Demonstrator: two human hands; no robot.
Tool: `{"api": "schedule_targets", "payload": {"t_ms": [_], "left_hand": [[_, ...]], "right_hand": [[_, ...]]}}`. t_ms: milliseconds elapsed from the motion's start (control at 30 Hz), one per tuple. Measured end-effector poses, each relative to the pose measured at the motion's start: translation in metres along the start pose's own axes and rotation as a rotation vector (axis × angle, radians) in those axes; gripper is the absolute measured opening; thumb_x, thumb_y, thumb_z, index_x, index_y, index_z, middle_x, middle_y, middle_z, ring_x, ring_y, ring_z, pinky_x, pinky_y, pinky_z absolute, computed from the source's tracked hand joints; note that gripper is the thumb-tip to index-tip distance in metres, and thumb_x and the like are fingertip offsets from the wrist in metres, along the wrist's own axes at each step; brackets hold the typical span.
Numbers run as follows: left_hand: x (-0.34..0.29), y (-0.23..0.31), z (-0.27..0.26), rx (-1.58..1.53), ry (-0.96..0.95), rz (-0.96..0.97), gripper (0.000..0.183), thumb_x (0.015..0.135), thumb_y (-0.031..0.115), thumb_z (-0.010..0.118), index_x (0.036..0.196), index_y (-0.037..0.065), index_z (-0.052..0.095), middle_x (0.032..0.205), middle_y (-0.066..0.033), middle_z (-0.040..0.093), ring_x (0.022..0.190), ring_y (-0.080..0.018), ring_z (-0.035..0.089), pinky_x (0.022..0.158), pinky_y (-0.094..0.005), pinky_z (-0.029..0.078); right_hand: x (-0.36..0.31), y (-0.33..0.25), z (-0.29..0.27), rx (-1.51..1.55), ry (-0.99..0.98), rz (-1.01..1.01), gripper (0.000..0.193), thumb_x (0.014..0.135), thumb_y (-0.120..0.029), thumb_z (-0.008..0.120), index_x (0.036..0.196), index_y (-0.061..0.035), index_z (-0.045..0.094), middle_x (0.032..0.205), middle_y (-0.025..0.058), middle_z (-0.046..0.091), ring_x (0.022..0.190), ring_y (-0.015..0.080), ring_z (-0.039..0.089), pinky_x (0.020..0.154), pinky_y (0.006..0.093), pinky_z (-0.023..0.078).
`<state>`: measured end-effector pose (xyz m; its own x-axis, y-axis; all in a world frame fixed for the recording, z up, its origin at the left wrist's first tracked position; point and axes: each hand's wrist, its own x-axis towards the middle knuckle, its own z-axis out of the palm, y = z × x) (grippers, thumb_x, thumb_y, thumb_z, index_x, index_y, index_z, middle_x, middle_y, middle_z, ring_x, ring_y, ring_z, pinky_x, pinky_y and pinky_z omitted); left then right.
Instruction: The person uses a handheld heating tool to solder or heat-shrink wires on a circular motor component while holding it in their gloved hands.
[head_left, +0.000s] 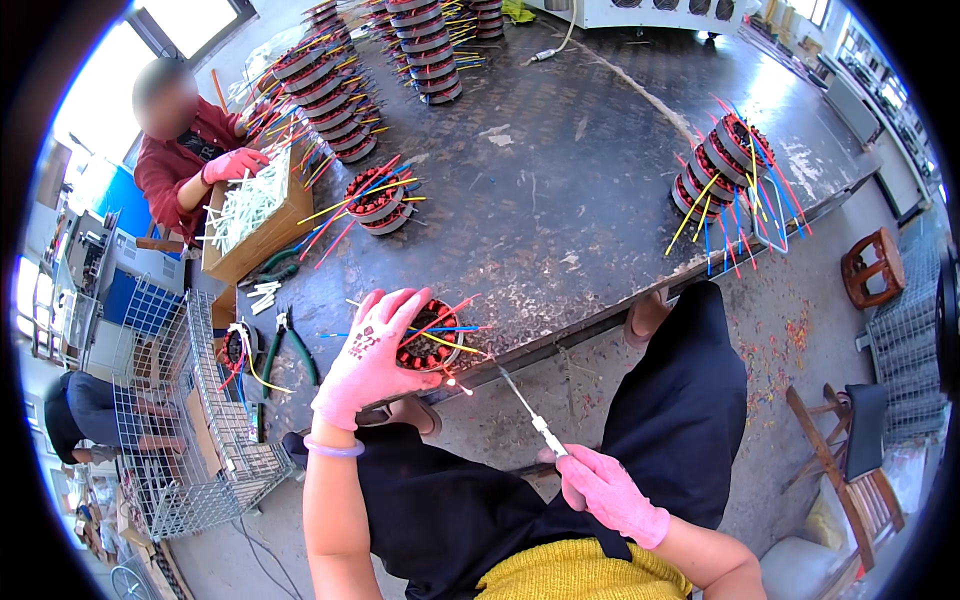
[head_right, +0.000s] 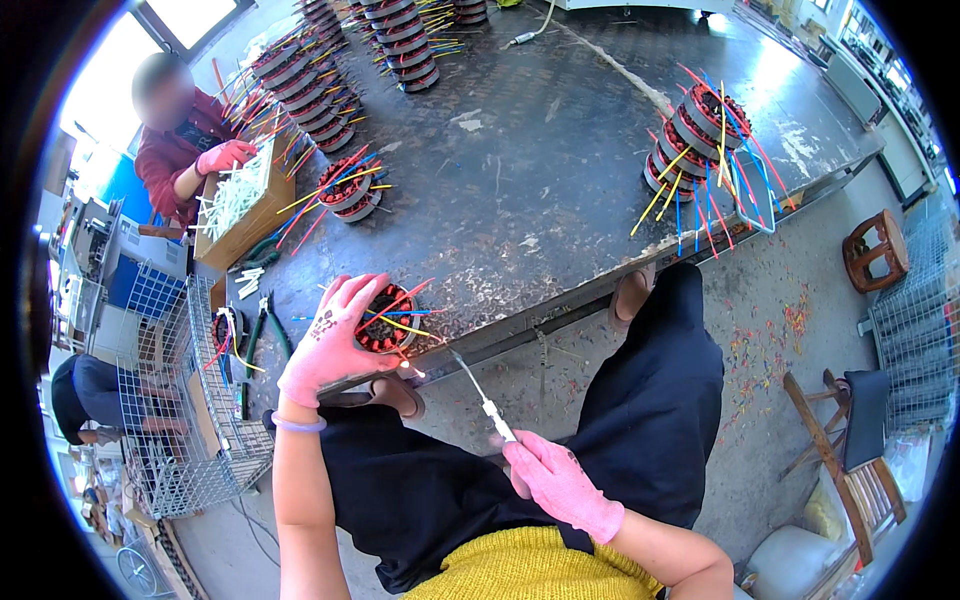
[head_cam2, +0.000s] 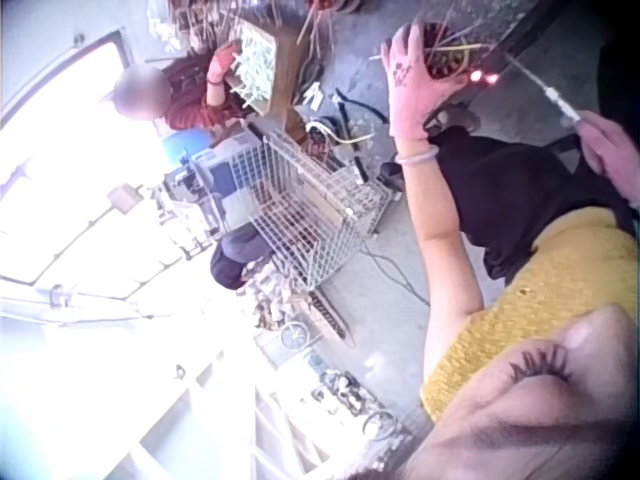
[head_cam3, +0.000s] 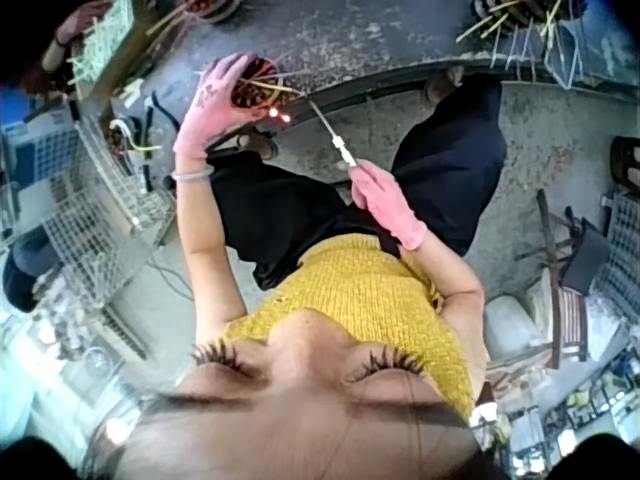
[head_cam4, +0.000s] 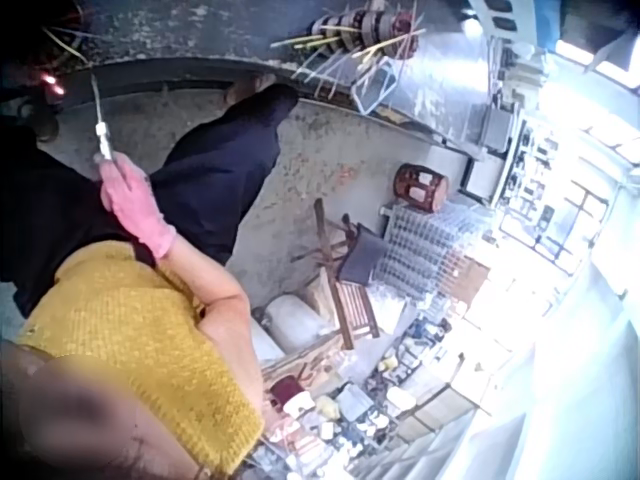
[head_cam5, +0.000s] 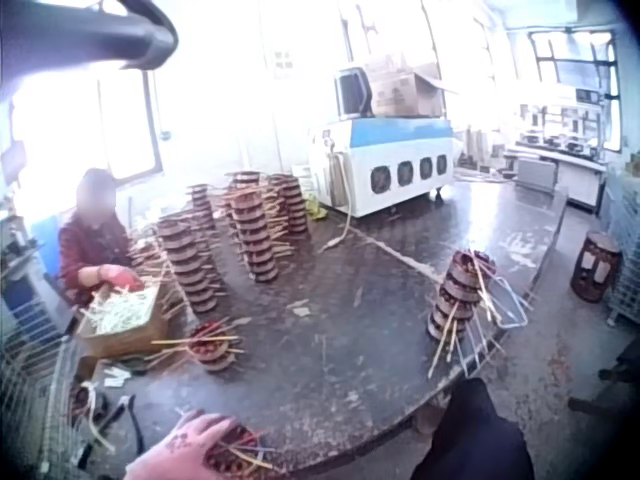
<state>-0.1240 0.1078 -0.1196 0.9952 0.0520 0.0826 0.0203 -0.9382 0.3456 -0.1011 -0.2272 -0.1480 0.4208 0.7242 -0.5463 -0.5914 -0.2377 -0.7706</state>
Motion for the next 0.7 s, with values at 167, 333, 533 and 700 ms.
{"api": "schedule_targets", "payload": {"t_ms": [167,333,533,700], "left_hand": [[0.0028,-0.0003,-0.0013,-0.019,-0.010,-0.005,0.100,0.052,0.023,0.091,0.141,0.004,0.049,0.134,-0.0165,0.053,0.127,-0.0372,0.047,0.110,-0.0449,0.038],[0.0035,0.0014,-0.0020,-0.022,-0.015,-0.008,0.099,0.052,0.025,0.091,0.140,0.004,0.049,0.133,-0.0169,0.053,0.125,-0.0370,0.049,0.109,-0.0450,0.039],[0.0036,0.0034,-0.0028,-0.028,-0.017,-0.021,0.098,0.053,0.027,0.090,0.139,0.004,0.050,0.132,-0.0168,0.054,0.124,-0.0364,0.049,0.109,-0.0450,0.039],[0.0032,0.0048,-0.0032,-0.024,-0.022,-0.041,0.099,0.052,0.025,0.091,0.139,0.004,0.050,0.133,-0.0169,0.054,0.125,-0.0365,0.050,0.108,-0.0438,0.040]], "right_hand": [[0.0020,0.0021,0.0025,0.015,-0.002,-0.006,0.036,0.105,-0.025,0.047,0.128,0.0001,0.058,0.070,-0.0024,0.048,0.061,0.0056,0.045,0.057,0.0223,0.036],[0.0034,0.0028,0.0047,0.026,0.028,-0.033,0.035,0.105,-0.021,0.047,0.127,0.0017,0.060,0.065,-0.0023,0.046,0.057,0.0061,0.040,0.055,0.0222,0.032],[0.0017,-0.0020,0.0017,-0.046,-0.012,-0.026,0.036,0.105,-0.024,0.045,0.129,0.0001,0.058,0.070,-0.0018,0.047,0.061,0.0062,0.045,0.058,0.0234,0.038],[0.0028,-0.0011,0.0001,-0.024,-0.014,-0.031,0.036,0.105,-0.025,0.046,0.129,-0.0007,0.059,0.069,-0.0020,0.048,0.060,0.0061,0.045,0.057,0.0233,0.037]]}}
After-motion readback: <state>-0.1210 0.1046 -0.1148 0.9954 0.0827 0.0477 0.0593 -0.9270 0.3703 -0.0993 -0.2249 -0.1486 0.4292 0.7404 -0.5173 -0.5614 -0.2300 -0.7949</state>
